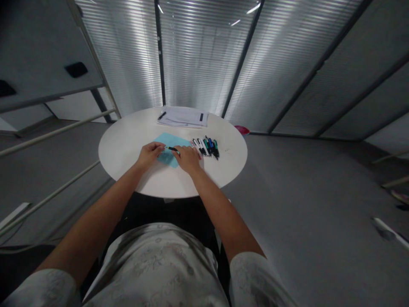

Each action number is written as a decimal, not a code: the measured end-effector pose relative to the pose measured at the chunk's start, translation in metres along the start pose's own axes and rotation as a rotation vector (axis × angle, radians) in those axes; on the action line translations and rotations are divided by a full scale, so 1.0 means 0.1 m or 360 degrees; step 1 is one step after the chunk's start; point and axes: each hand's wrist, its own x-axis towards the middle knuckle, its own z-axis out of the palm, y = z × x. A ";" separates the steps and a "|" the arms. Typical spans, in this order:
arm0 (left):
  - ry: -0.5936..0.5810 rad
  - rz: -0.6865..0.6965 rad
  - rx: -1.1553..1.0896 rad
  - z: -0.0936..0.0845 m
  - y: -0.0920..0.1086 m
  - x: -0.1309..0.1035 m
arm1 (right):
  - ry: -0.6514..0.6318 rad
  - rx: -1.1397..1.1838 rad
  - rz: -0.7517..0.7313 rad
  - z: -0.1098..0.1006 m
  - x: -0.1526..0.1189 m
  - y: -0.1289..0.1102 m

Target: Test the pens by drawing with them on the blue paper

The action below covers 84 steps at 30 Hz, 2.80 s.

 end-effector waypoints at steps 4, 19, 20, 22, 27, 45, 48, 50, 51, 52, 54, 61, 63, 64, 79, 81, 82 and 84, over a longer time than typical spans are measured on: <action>0.0014 -0.0004 -0.0053 -0.01 -0.05 0.03 | 0.0036 0.0009 0.0011 0.03 0.01 0.03; 0.0013 -0.0019 -0.0152 0.00 0.01 0.01 | 0.0020 -0.0010 0.0022 0.02 0.00 0.02; 0.0006 -0.0022 -0.0154 0.00 0.01 0.00 | 0.0010 -0.0008 0.0017 0.02 0.00 0.02; -0.0019 -0.0042 -0.0141 0.00 0.01 0.00 | -0.0020 0.0000 0.0017 0.01 0.01 0.01; -0.0062 -0.0038 -0.0129 0.01 -0.02 0.00 | -0.0042 -0.0007 0.0014 -0.02 0.00 0.00; 0.0001 -0.0175 -0.0343 -0.01 -0.01 0.02 | -0.0130 0.0138 -0.0089 -0.10 -0.07 -0.08; -0.0042 -0.0178 -0.0403 0.00 -0.03 0.02 | -0.0157 0.0087 -0.0090 -0.10 -0.07 -0.08; -0.0063 -0.0186 -0.0410 0.00 -0.03 0.02 | -0.0215 0.0042 -0.0081 -0.11 -0.07 -0.09; -0.0062 -0.0195 -0.0401 0.01 -0.03 0.02 | -0.0246 0.0020 -0.0077 -0.12 -0.07 -0.09; -0.0059 -0.0206 -0.0390 0.01 -0.02 0.02 | -0.0273 0.0002 -0.0073 -0.13 -0.08 -0.09; -0.0056 -0.0225 -0.0379 0.01 -0.02 0.02 | -0.0302 -0.0023 -0.0068 -0.14 -0.08 -0.10; -0.0103 -0.0203 -0.0334 0.00 -0.03 0.01 | -0.0309 -0.0057 -0.0061 -0.13 -0.08 -0.10; -0.0108 -0.0191 -0.0319 0.00 -0.04 0.00 | -0.0304 -0.0054 -0.0072 -0.12 -0.08 -0.09; -0.0112 -0.0187 -0.0308 0.00 -0.04 0.00 | -0.0298 -0.0050 -0.0077 -0.12 -0.08 -0.09; -0.0237 -0.0084 -0.0078 0.04 -0.04 -0.05 | -0.0114 0.0239 -0.0169 0.02 -0.06 -0.03; -0.0261 -0.0077 -0.0071 0.04 -0.01 -0.06 | -0.0078 0.0403 -0.0198 0.06 -0.04 0.00; -0.0259 -0.0074 -0.0085 0.04 0.00 -0.06 | -0.0052 0.0483 -0.0204 0.09 -0.03 0.02; -0.0226 -0.0074 -0.0130 0.03 0.03 -0.07 | 0.0018 0.0617 -0.0199 0.13 -0.01 0.05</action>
